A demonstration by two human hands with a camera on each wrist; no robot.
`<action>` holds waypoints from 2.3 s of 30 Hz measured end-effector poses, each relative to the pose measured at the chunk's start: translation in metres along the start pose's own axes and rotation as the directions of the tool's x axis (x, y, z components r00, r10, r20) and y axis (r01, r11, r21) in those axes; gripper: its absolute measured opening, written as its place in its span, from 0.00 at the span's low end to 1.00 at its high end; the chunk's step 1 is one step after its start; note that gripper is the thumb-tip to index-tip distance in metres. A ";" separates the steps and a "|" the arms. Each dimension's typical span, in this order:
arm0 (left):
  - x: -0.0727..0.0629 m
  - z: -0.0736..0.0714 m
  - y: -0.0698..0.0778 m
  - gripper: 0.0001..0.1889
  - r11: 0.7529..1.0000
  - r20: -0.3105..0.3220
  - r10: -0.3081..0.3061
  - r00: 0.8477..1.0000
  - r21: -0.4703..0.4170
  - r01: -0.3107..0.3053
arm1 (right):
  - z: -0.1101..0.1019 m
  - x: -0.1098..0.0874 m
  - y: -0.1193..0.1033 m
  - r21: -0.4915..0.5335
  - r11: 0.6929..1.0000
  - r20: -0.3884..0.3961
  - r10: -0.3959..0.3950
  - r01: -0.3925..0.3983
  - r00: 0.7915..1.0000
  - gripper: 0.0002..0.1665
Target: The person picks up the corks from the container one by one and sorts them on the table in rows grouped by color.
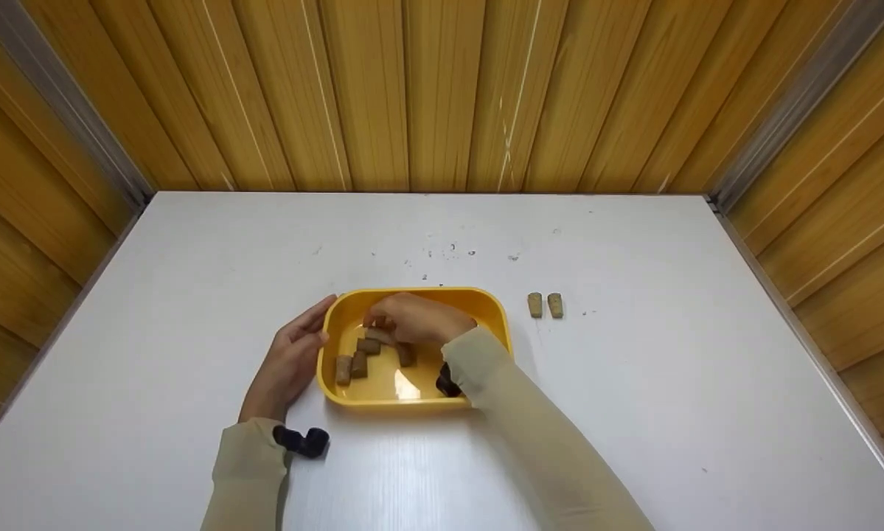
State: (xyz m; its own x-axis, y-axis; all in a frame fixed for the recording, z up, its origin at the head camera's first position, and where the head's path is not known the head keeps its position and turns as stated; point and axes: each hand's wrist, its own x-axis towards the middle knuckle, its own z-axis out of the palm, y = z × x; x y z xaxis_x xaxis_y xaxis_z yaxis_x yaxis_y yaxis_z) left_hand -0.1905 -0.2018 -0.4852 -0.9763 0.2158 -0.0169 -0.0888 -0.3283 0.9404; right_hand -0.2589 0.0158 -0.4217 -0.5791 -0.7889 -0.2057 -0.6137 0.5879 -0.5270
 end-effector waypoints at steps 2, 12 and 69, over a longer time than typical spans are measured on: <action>0.000 0.000 0.000 0.32 1.000 0.004 0.002 1.000 0.005 -0.002 | -0.001 -0.001 0.001 0.027 1.000 0.004 0.009 -0.009 1.000 0.21; 0.000 0.001 0.001 0.32 1.000 -0.010 0.000 1.000 0.018 0.000 | -0.003 -0.004 0.008 0.078 0.997 0.018 -0.018 0.016 1.000 0.06; -0.001 -0.002 0.000 0.31 1.000 0.001 0.005 1.000 0.008 -0.005 | -0.054 -0.075 0.044 0.263 0.957 -0.319 -0.035 0.124 0.947 0.23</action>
State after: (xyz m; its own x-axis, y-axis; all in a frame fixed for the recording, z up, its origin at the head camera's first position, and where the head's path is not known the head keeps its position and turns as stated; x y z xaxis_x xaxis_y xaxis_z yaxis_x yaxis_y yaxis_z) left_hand -0.1898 -0.2039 -0.4860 -0.9767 0.2144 -0.0116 -0.0819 -0.3216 0.9433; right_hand -0.2714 0.1104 -0.3851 -0.6983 -0.7106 0.0863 -0.5174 0.4179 -0.7468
